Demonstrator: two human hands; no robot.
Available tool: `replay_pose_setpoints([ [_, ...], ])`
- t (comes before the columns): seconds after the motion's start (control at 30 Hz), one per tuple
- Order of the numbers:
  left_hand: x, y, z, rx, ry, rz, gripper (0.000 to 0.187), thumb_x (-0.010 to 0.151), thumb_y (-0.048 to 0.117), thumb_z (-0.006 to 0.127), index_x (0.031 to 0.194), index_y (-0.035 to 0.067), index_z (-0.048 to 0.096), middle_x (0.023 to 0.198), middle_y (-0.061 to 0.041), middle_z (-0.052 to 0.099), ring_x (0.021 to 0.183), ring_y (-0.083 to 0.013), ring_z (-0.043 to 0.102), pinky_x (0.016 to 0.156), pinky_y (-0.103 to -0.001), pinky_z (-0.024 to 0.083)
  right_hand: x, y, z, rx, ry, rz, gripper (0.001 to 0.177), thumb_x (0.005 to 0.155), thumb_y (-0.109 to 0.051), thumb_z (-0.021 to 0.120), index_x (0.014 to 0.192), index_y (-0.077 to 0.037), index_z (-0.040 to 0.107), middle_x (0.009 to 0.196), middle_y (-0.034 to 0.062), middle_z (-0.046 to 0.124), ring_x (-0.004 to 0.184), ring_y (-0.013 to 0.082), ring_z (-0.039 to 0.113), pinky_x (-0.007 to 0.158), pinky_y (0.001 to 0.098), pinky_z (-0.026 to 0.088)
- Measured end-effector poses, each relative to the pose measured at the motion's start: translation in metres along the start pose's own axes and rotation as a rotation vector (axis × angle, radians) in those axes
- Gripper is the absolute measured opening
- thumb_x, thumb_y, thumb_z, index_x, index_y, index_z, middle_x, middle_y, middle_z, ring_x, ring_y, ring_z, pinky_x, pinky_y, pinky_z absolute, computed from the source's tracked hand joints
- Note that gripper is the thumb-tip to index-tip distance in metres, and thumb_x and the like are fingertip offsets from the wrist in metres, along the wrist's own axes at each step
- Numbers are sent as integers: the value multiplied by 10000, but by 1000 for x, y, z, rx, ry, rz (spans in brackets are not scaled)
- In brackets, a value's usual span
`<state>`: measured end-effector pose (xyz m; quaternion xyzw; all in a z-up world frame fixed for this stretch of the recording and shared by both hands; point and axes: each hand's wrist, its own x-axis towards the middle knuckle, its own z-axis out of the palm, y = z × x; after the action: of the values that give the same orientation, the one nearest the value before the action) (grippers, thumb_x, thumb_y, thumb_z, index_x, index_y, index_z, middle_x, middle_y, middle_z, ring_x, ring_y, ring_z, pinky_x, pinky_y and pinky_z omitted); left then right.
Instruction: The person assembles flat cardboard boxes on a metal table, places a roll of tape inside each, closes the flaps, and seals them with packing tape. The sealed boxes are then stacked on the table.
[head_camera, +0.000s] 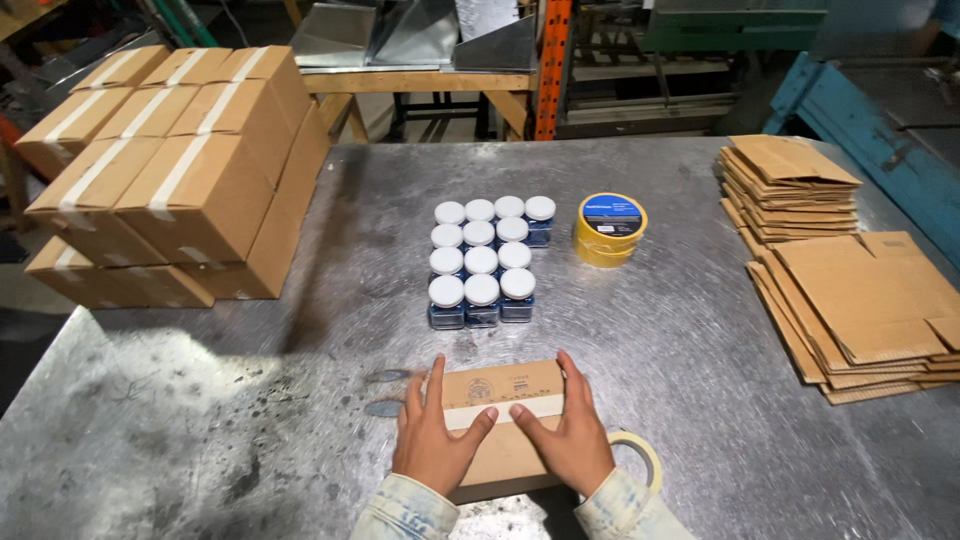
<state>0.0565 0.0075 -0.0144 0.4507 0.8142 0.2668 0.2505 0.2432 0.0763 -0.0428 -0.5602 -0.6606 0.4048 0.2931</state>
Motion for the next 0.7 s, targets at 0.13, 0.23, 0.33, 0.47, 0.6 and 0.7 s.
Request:
replay_pose_setpoints([
  [0.13,4,-15,3,-223,-61,-76,940,818,586,707,1621,403,253,1627,43,356,1494,-205,400,1168,-428,382,4,8,3,31,-9,-19,957,823,-483,729,1610,-183,274,1611,75,397,1491,217,405,1202,392,331],
  [0.23,10,-31,14,-237,-39,-24,771,914,559,563,1612,408,274,1584,41,413,1352,-268,551,1052,-432,467,2,5,0,47,9,25,890,849,-454,698,1606,-193,308,1615,57,417,1473,208,431,1206,385,331],
  [0.33,12,-40,19,-322,-46,-11,616,993,437,448,1596,420,326,1591,59,416,1396,-197,532,1095,-406,432,-4,-8,-8,226,-27,119,764,895,-345,649,1596,-244,362,1598,-17,506,1415,130,524,1168,314,392],
  [0.47,6,-36,18,-489,7,29,565,1013,385,408,1577,353,400,1621,65,444,1490,-161,428,1197,-373,312,-3,3,-9,457,-64,211,672,955,-310,542,1607,-280,383,1642,-33,475,1392,116,528,1105,307,440],
  [0.6,13,-53,34,-612,90,101,550,1021,282,426,1572,275,418,1658,39,428,1528,-146,383,1244,-318,250,3,24,-7,570,-79,165,619,997,-265,480,1610,-256,400,1662,-28,449,1408,112,486,1124,296,398],
  [0.7,19,-62,47,-698,104,125,547,1025,303,411,1569,247,430,1651,16,448,1507,-147,407,1242,-301,234,0,19,-10,625,-55,251,599,999,-288,470,1597,-278,441,1646,-13,485,1372,140,525,1088,315,436],
])
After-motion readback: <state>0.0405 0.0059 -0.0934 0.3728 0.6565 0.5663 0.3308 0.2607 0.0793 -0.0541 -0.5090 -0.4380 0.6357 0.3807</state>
